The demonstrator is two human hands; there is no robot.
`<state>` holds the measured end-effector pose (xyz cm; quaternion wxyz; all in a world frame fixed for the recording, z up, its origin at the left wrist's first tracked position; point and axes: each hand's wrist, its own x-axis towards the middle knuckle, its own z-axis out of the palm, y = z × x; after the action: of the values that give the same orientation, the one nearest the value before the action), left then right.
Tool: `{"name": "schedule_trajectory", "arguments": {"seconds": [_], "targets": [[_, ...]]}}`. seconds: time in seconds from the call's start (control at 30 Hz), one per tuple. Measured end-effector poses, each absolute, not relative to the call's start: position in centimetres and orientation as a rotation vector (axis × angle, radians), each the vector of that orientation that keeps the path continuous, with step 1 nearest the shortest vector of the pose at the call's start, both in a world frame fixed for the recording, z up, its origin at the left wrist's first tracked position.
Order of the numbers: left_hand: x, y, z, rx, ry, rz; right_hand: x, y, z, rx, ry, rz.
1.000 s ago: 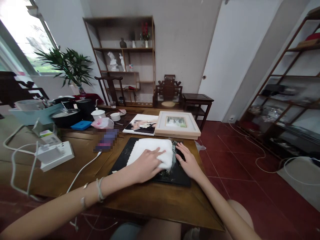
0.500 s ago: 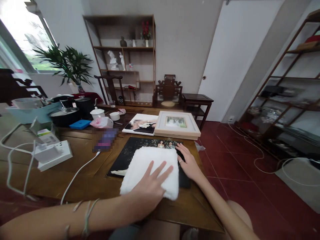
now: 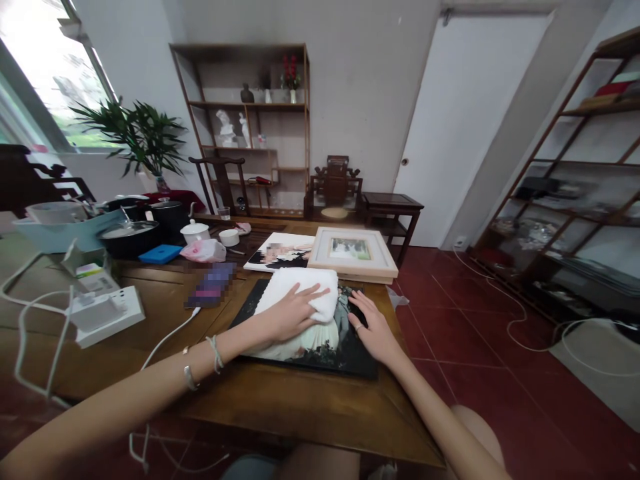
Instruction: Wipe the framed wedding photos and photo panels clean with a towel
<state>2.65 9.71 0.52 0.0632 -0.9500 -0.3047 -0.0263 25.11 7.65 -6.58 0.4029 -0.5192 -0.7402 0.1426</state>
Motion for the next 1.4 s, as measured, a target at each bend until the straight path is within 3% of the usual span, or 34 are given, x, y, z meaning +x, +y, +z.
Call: {"name": "schedule_trajectory", "arguments": {"seconds": [0.4, 0.8, 1.2, 1.4], "targets": [[1.2, -2.1, -0.7, -2.954, -0.542, -0.134, 25.2, 7.6, -6.5, -1.277, -1.860, 0.387], [1.0, 11.5, 1.4, -3.038, -0.874, -0.131, 25.1, 7.6, -6.6, -1.320, -1.873, 0.359], [0.0, -1.3, -0.6, -3.043, -0.575, -0.160, 25.3, 7.6, -6.6, -1.293, -1.883, 0.350], [-0.4, 3.2, 0.4, -3.126, -0.668, -0.145, 25.3, 7.5, -6.5, -1.326, -1.899, 0.336]]}}
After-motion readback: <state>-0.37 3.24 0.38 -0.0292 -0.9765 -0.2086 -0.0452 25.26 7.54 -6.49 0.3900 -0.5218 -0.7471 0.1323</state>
